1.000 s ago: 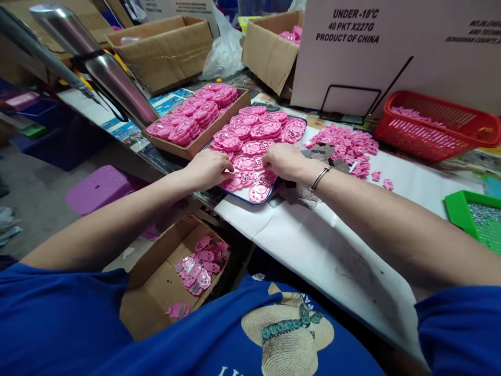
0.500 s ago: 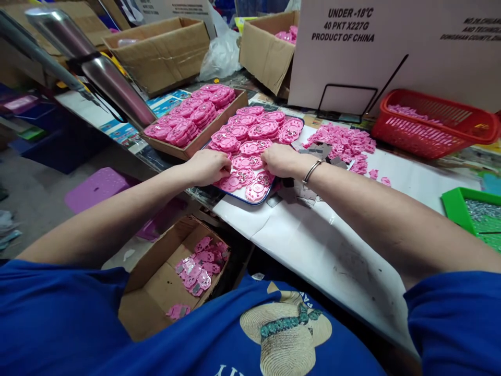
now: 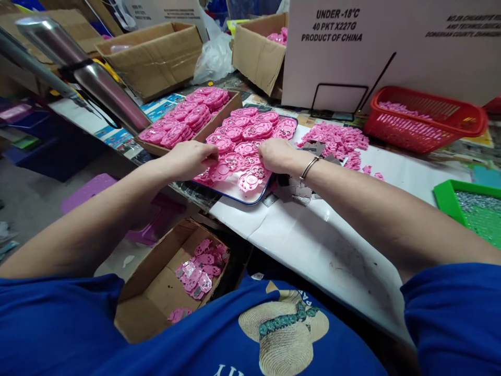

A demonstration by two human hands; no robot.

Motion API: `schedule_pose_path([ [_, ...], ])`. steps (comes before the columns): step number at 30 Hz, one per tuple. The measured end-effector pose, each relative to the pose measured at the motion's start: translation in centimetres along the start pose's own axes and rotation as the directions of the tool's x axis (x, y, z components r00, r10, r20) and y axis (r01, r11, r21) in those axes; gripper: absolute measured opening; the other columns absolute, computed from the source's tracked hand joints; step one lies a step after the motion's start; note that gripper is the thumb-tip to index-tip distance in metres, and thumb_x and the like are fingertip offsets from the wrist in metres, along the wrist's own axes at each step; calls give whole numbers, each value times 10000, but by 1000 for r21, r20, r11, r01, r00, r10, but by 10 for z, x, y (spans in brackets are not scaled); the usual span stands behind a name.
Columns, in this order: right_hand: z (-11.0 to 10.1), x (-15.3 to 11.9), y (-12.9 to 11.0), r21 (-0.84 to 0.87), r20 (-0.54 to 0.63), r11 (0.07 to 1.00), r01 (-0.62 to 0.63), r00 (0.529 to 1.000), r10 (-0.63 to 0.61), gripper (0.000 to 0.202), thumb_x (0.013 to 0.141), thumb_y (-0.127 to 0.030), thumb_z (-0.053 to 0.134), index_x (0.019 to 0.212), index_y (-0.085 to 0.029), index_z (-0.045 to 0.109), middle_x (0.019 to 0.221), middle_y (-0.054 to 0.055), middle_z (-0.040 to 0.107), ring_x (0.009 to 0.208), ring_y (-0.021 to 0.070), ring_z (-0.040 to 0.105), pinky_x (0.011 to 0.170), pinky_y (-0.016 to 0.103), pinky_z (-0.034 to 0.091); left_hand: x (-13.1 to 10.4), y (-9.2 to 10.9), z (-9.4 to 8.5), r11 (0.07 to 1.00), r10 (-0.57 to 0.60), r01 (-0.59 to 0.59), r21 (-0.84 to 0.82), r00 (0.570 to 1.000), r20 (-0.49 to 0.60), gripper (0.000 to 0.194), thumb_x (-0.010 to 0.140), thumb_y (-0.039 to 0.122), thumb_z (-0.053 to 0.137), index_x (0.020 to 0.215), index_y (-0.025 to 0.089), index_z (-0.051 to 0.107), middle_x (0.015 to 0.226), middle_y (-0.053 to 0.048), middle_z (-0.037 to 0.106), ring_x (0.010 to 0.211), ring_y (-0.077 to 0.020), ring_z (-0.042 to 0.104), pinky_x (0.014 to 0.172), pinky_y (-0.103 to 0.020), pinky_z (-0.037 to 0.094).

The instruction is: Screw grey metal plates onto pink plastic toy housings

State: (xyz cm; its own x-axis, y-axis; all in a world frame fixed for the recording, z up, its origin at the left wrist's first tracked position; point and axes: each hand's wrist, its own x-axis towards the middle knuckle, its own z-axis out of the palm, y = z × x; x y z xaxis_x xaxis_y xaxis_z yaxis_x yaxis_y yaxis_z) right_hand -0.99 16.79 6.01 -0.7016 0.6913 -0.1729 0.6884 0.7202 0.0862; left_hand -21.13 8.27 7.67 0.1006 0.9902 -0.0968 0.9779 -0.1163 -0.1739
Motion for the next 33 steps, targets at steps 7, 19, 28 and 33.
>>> schedule_pose_path([
  [7,-32,-34,24,75,-182,993,-96,977,109,343,837,-167,415,1017,-113,702,1010,110,680,893,165,610,755,266,411,-12,-25,-33,999,0,2,47,999,-37,317,844,348,417,984,200,660,915,-59,667,854,-237,625,757,-327,468],
  [19,42,-247,57,126,71,877,-463,886,457,247,852,-213,455,843,-115,681,867,95,644,737,132,539,711,289,391,-2,124,-37,640,757,-748,176,653,20,157,844,111,485,810,180,622,727,-28,643,673,-177,586,634,-289,380],
  [28,99,-309,50,247,41,804,-541,835,549,331,926,-240,382,877,-98,677,897,128,637,847,180,569,807,347,461,25,215,-13,259,965,-948,184,263,-1,195,879,63,528,764,166,646,760,-35,679,713,-163,601,730,-314,395],
  [33,108,-324,43,400,-111,889,-224,951,289,458,937,-383,475,1340,-173,534,1378,96,500,1284,197,465,1109,373,421,26,206,-11,315,949,-947,63,313,-44,249,961,285,530,1163,186,635,1084,-76,681,1009,-212,612,849,-321,436],
])
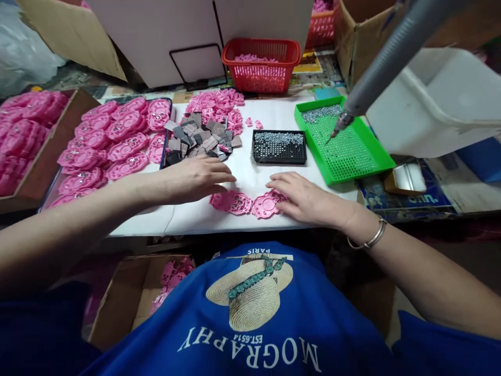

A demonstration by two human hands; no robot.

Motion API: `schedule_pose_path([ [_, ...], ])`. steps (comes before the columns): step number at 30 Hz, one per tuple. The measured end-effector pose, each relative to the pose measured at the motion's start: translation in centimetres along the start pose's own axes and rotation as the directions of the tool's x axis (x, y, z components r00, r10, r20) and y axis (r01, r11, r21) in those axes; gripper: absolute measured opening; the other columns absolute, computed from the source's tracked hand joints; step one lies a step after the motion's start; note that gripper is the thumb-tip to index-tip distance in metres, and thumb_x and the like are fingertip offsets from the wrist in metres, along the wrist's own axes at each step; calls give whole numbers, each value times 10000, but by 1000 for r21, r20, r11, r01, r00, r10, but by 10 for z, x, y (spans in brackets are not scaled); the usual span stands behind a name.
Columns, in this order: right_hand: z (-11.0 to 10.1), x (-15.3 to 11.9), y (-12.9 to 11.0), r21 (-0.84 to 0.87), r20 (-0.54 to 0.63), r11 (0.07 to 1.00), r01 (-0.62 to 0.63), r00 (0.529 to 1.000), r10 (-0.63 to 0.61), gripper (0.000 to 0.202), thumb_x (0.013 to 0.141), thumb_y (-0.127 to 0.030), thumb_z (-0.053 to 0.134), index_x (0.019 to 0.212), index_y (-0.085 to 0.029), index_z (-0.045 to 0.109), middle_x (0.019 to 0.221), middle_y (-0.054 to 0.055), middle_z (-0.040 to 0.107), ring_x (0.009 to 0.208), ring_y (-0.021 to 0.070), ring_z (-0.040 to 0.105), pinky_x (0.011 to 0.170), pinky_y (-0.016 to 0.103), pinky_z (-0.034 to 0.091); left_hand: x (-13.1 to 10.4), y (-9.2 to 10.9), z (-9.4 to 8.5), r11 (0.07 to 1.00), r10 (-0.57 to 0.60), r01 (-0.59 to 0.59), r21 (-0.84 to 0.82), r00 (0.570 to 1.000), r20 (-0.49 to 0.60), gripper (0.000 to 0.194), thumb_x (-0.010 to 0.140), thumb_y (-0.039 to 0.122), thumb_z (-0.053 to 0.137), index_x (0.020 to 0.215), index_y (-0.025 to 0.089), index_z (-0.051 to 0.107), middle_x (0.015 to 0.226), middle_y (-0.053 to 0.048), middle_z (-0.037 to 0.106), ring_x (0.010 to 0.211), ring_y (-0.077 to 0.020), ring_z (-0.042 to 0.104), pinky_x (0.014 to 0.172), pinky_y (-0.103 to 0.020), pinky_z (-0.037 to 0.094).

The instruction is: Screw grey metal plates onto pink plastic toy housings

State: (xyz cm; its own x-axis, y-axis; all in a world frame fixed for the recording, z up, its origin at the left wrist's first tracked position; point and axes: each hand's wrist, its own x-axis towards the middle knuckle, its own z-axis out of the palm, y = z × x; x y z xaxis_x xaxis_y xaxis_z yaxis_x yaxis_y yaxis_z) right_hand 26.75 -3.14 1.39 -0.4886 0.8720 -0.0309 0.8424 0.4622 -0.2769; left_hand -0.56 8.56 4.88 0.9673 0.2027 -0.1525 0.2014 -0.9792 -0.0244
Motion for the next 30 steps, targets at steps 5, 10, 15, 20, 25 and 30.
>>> schedule_pose_path([
  [5,13,-12,-6,69,-83,986,153,986,-148,486,942,-344,492,1394,-167,469,1367,92,518,1271,200,477,1109,392,418,-18,10,12,989,-36,32,-143,999,-26,614,871,401,675,1378,123,467,1225,-139,615,1131,-243,566,959,-337,444],
  [10,23,-26,-13,-102,-251,995,-21,968,-5,480,937,-404,514,1334,-134,501,1240,84,590,1101,194,535,957,340,453,-11,15,15,988,-54,51,-145,998,-14,506,905,317,622,1358,129,497,1163,-134,634,1067,-228,591,933,-339,472],
  [15,29,-38,-20,-319,-342,889,-329,915,216,549,925,-449,523,1357,-112,495,1067,97,633,957,216,533,831,340,401,19,19,14,996,21,-29,-80,995,-99,419,967,310,517,1335,109,524,1144,-144,661,1048,-232,602,905,-341,492],
  [20,31,-40,-23,-350,-410,797,-492,846,341,578,953,-488,432,1367,-91,494,1071,111,648,887,216,521,762,344,372,58,29,13,987,153,-158,-22,978,-144,394,947,138,478,1338,107,517,1171,-134,668,1080,-225,596,914,-339,490],
  [25,32,-50,-25,-278,-434,832,-480,835,337,617,951,-501,420,1391,-70,464,1268,139,590,1017,239,545,834,354,447,73,34,14,984,177,-171,47,967,-182,437,955,89,400,1388,92,452,1338,-167,576,1198,-251,534,953,-388,489],
  [30,35,-62,-21,-262,-453,845,-466,833,319,585,950,-430,455,1435,-104,419,1262,107,598,1013,224,560,888,348,464,76,38,13,991,119,-102,92,972,-205,414,976,107,375,1383,83,444,1334,-177,563,1135,-249,540,881,-372,513],
])
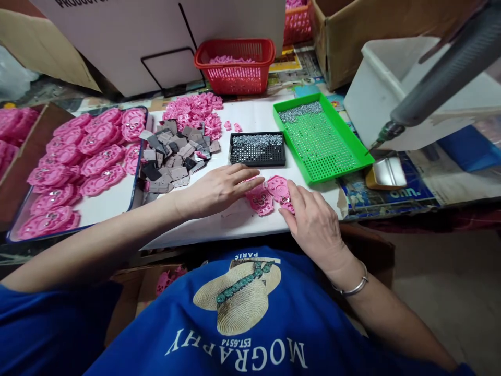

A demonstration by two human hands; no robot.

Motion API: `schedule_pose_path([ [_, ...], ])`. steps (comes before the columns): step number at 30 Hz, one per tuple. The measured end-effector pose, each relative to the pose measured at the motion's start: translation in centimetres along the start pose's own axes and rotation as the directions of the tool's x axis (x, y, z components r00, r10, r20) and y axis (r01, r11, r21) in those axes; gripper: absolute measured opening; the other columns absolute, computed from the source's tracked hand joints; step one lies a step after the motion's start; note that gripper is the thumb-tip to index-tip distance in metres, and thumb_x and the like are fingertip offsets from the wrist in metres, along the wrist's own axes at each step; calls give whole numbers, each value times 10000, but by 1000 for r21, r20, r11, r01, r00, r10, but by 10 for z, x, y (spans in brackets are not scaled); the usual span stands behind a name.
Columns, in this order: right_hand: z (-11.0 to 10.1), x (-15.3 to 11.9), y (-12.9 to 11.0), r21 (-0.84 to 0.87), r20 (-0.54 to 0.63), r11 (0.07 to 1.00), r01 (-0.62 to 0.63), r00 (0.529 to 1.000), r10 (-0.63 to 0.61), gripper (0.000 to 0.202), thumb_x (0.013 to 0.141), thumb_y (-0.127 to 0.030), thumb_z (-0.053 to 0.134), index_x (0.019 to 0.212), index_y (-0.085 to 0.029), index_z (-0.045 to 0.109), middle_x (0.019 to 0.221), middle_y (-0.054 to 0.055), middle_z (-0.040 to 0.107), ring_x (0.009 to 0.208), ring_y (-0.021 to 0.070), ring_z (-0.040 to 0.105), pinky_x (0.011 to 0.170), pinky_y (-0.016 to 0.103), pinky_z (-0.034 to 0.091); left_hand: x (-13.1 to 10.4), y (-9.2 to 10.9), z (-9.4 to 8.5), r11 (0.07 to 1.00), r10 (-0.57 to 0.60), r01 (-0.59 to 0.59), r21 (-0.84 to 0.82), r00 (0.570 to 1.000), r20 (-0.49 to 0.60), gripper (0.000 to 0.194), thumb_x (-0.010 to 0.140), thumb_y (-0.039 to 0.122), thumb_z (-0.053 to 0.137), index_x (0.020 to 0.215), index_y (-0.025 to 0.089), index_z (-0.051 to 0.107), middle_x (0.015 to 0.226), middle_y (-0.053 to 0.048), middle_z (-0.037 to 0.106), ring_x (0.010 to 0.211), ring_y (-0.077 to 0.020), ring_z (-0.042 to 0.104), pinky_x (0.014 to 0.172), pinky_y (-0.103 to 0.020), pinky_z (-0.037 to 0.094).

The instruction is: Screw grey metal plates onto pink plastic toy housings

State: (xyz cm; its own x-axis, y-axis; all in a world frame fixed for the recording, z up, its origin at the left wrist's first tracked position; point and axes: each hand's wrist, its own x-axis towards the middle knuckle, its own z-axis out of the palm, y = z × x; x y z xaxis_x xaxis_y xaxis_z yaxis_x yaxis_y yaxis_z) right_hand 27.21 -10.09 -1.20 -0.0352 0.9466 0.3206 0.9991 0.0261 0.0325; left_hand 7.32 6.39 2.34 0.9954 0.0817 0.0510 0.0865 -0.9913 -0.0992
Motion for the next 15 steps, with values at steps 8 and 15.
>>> schedule_pose_path([
  [8,4,5,1,49,-39,998,-36,999,38,578,933,-490,480,1351,-92,492,1251,133,573,1059,227,561,895,342,479,15,-1,6,991,-81,86,100,995,-53,392,988,140,354,1368,123,450,1218,-137,583,1015,-212,550,816,-314,491],
  [15,10,8,6,41,-56,999,-25,998,28,553,931,-485,480,1346,-120,499,1236,134,559,1047,223,561,880,341,495,9,-4,12,988,-123,134,82,985,-121,394,979,165,417,1371,139,448,1178,-127,592,984,-207,560,797,-313,504],
])
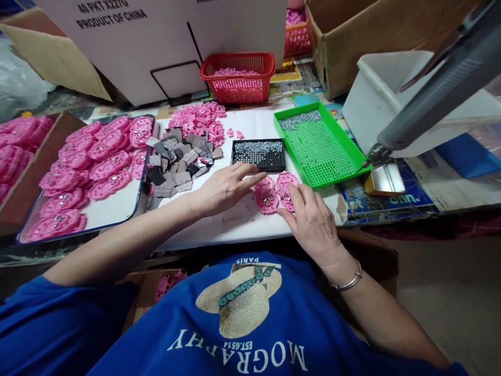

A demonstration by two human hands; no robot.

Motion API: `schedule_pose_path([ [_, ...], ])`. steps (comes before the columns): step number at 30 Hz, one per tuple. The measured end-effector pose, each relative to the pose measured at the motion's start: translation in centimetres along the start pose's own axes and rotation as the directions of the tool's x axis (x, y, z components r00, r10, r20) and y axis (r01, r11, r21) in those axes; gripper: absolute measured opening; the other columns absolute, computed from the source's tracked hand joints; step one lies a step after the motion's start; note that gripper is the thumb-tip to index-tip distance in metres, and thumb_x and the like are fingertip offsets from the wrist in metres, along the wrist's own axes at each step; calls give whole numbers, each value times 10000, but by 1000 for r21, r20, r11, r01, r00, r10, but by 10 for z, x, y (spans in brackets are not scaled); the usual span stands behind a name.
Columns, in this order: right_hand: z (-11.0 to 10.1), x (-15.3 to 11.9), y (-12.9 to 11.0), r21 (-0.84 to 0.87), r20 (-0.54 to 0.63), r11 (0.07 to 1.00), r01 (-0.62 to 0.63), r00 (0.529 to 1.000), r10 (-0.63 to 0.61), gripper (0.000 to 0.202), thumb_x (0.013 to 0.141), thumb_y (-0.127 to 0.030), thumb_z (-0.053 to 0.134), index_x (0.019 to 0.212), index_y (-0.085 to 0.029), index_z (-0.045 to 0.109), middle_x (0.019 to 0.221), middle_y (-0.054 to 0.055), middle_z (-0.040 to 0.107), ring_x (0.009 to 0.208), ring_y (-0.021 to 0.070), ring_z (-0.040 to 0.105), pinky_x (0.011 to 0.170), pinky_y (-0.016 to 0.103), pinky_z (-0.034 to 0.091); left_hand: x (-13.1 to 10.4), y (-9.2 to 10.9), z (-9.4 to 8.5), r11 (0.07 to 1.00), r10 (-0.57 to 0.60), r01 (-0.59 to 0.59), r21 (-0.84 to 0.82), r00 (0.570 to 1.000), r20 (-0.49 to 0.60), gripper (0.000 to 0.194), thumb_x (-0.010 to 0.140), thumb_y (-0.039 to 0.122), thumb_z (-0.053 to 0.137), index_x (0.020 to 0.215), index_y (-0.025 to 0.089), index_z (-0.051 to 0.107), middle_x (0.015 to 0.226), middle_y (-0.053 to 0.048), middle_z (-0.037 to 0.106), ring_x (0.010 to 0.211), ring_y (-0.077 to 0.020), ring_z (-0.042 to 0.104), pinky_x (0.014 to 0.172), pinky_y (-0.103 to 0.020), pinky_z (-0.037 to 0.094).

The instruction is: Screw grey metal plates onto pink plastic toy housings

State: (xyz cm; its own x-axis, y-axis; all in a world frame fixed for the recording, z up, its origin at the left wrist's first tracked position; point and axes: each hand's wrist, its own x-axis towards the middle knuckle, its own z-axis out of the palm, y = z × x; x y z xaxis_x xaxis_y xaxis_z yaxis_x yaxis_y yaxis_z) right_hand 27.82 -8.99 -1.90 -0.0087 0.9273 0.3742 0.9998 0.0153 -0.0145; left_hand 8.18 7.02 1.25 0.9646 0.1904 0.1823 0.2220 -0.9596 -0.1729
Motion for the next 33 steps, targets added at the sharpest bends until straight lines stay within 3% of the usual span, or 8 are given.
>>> schedule_pose_path([
  [6,-12,-2,-6,-141,-87,989,34,995,-46,524,897,-506,534,1335,-220,556,1252,118,560,981,225,538,810,351,451,-28,-14,-4,980,-196,193,-56,978,-66,339,958,232,508,1291,169,491,1120,-112,599,951,-199,586,761,-312,517],
  [10,-11,11,-17,-99,-115,954,283,949,-294,404,896,-382,581,1298,-347,575,1468,42,422,1271,254,433,1048,443,388,-48,-27,-8,965,-261,254,-68,956,-137,324,953,254,519,1266,172,504,1139,-119,598,978,-218,590,786,-341,521],
  [15,5,34,-22,-67,-55,897,436,896,-440,293,885,-370,596,1166,-303,642,1493,50,395,1402,294,313,1130,546,313,-80,-44,-21,916,-399,385,-108,900,-177,343,953,276,505,1274,159,533,1143,-142,606,1030,-243,596,833,-378,522],
  [19,15,40,-17,-65,-102,890,451,884,-456,275,873,-402,605,1105,-273,676,1451,71,448,1354,311,376,1072,541,376,-119,-61,-38,835,-550,538,-117,812,-195,338,943,313,512,1248,178,568,1126,-122,613,1034,-237,603,852,-383,519],
  [24,13,38,-16,-4,-98,889,458,884,-456,321,876,-400,593,1151,-251,665,1459,85,445,1330,323,428,1056,554,396,-172,-96,-56,592,-799,796,-130,557,-226,309,960,328,467,1178,162,610,1065,-115,642,882,-177,618,792,-329,511],
  [26,3,44,-21,104,-122,862,496,867,-484,338,910,-414,535,1162,-222,654,1409,97,496,1295,310,466,1043,549,402,-189,-113,-58,514,-853,845,-148,483,-199,277,941,329,489,1086,157,652,989,-101,668,815,-163,608,768,-318,500],
  [30,-25,82,-49,281,-177,762,584,812,-557,259,941,-376,501,1077,-233,669,1122,45,662,1025,219,581,932,441,428,-209,-140,-53,466,-884,873,-145,467,-32,197,866,295,561,885,165,708,878,-73,697,755,-159,595,713,-302,472],
  [33,-32,134,-88,356,-138,712,605,788,-601,289,956,-403,469,973,-233,703,964,38,687,893,177,587,851,366,418,-217,-149,-49,458,-888,885,-84,459,-4,200,848,266,556,867,153,720,854,-75,704,771,-172,600,726,-303,458],
])
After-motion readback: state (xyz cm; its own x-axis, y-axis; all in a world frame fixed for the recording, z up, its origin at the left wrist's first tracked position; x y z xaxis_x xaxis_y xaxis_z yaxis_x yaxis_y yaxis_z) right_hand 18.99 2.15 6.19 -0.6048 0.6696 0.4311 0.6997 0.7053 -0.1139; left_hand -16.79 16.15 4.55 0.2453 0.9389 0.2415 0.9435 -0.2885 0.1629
